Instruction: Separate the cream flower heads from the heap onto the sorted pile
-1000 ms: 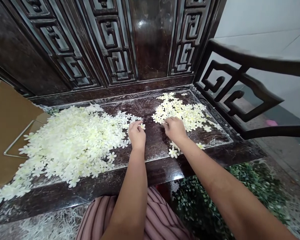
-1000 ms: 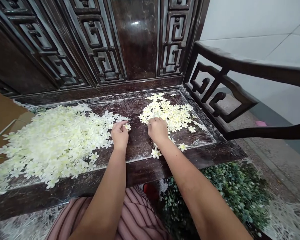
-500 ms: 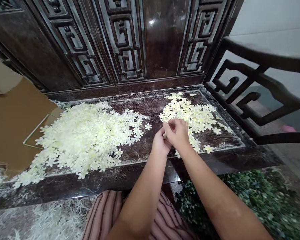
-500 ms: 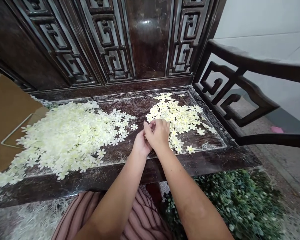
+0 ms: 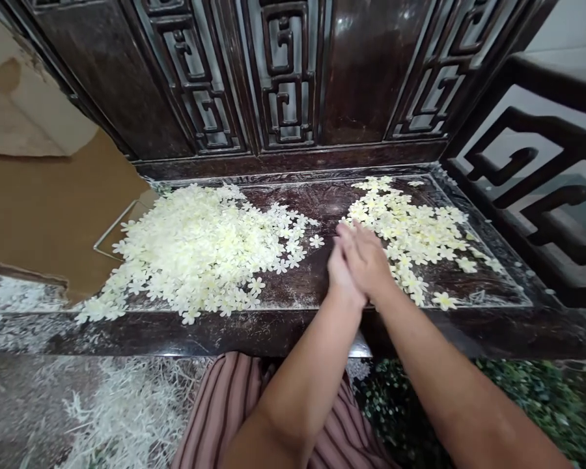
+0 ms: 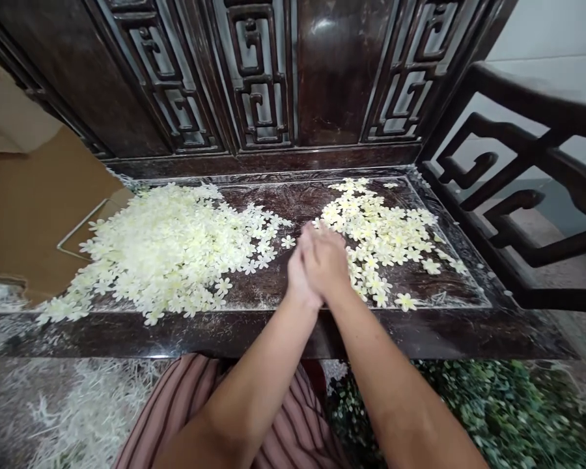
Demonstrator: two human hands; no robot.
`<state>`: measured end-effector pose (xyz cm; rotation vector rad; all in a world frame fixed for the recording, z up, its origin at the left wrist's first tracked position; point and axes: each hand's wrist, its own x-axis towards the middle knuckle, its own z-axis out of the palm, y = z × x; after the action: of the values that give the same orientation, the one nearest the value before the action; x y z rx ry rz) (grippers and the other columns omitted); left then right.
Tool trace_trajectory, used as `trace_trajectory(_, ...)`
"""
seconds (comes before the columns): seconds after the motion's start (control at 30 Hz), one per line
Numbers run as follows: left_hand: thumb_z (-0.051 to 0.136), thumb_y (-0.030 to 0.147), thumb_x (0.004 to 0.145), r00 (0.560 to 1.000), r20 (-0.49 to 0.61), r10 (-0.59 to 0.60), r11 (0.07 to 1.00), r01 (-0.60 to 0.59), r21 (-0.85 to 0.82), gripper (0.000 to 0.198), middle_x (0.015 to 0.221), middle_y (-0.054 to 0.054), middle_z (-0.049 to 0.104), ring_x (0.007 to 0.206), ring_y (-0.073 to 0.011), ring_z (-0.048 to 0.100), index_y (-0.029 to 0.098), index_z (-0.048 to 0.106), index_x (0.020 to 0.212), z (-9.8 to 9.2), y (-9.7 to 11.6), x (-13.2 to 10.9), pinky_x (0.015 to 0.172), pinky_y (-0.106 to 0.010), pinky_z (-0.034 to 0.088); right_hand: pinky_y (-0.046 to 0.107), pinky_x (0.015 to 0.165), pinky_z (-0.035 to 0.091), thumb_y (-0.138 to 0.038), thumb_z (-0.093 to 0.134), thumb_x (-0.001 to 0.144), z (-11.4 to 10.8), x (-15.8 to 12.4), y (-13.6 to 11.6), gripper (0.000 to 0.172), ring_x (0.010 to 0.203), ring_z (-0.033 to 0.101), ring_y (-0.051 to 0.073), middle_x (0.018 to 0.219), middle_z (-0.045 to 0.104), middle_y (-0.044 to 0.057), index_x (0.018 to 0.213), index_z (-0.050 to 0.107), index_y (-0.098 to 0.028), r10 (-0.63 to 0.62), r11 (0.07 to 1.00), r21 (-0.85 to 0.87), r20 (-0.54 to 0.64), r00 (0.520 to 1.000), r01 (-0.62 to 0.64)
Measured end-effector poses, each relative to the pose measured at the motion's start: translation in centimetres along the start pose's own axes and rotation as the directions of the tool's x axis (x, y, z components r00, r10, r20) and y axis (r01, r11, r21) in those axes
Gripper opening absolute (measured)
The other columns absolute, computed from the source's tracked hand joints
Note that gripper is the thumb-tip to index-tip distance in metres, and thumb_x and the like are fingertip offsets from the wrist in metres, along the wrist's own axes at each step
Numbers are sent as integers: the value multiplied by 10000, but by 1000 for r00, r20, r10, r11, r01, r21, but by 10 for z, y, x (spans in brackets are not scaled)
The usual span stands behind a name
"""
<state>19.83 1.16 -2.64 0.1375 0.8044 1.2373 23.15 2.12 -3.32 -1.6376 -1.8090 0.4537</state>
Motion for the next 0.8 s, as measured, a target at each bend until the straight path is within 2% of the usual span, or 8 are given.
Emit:
trace_trajectory(0.07, 318, 378, 941, 996, 77, -51, 993, 59, -101, 431, 1153, -89, 645, 1207, -204, 526, 149, 615, 1152, 0, 5, 2, 1034, -324, 420, 542, 1096, 275, -496, 220, 931, 1, 8, 2, 641, 1338, 369, 313, 1328, 539, 169, 1233, 594, -71, 111, 992, -58, -22, 994, -112)
trace_trajectory(0.23, 215, 408, 965, 978, 206, -41, 962, 95, -258, 479, 1329, -24, 550, 1297, -170, 438, 226, 582, 1213, -8, 10, 5, 1099, -350, 339, 525, 1125, 223, -504, 153, 940, 3, -1, -2, 644, 1391, 276, 260, 1419, 456, 103, 1323, 511, -131, -117, 991, -64, -19, 993, 116)
trace_trajectory(0.37, 272, 430, 958, 982, 171, -81, 975, 113, -191, 500, 1339, -91, 540, 1275, -193, 466, 135, 581, 1217, -8, 13, 1, 1090, -305, 349, 522, 1126, 214, -505, 65, 935, 3, 11, 0, 745, 1394, 259, 288, 1430, 416, 183, 1309, 507, -35, 88, 991, -103, -20, 996, -90)
trace_trajectory(0.47, 228, 418, 966, 979, 183, -93, 957, 139, -254, 528, 1333, -103, 544, 1291, -188, 447, 115, 523, 1282, -4, 17, -1, 1096, -301, 341, 499, 1138, 196, -536, 106, 923, 8, 14, -3, 778, 1387, 270, 305, 1414, 423, 219, 1280, 520, 18, 71, 991, -113, -39, 997, -75)
trace_trajectory(0.53, 162, 376, 975, 979, 198, -54, 940, 117, -320, 515, 1365, -59, 519, 1304, -165, 429, 175, 477, 1329, -3, 18, -2, 1108, -323, 327, 512, 1128, 218, -542, 121, 926, 13, 8, -6, 723, 1380, 295, 282, 1421, 441, 151, 1306, 521, -75, -57, 996, -75, -25, 998, 55)
trace_trajectory(0.6, 47, 272, 973, 989, 22, 146, 909, -126, -396, 543, 1415, 19, 464, 1321, -110, 396, 266, 425, 1362, -3, 17, -1, 1111, -307, 319, 531, 1117, 232, -520, 131, 936, 15, 6, -7, 667, 1369, 324, 265, 1397, 480, 120, 1305, 528, -132, -141, 990, -29, -37, 989, 140)
trace_trajectory(0.73, 218, 453, 957, 980, 177, -87, 981, 116, -156, 544, 1342, -90, 539, 1308, -203, 424, 156, 557, 1261, -6, 19, 2, 1107, -331, 324, 570, 1106, 218, -494, 130, 936, 11, 16, -5, 711, 1371, 298, 327, 1393, 454, 212, 1281, 526, -15, 166, 982, -80, -62, 984, -171)
trace_trajectory(0.8, 184, 477, 953, 969, 235, -81, 984, 115, -135, 568, 1336, -79, 547, 1297, -216, 440, 185, 569, 1250, -7, 23, 3, 1102, -381, 332, 541, 1123, 200, -505, 143, 931, 11, 15, -7, 727, 1381, 276, 323, 1399, 441, 224, 1265, 535, 8, 104, 984, -142, -54, 993, -111)
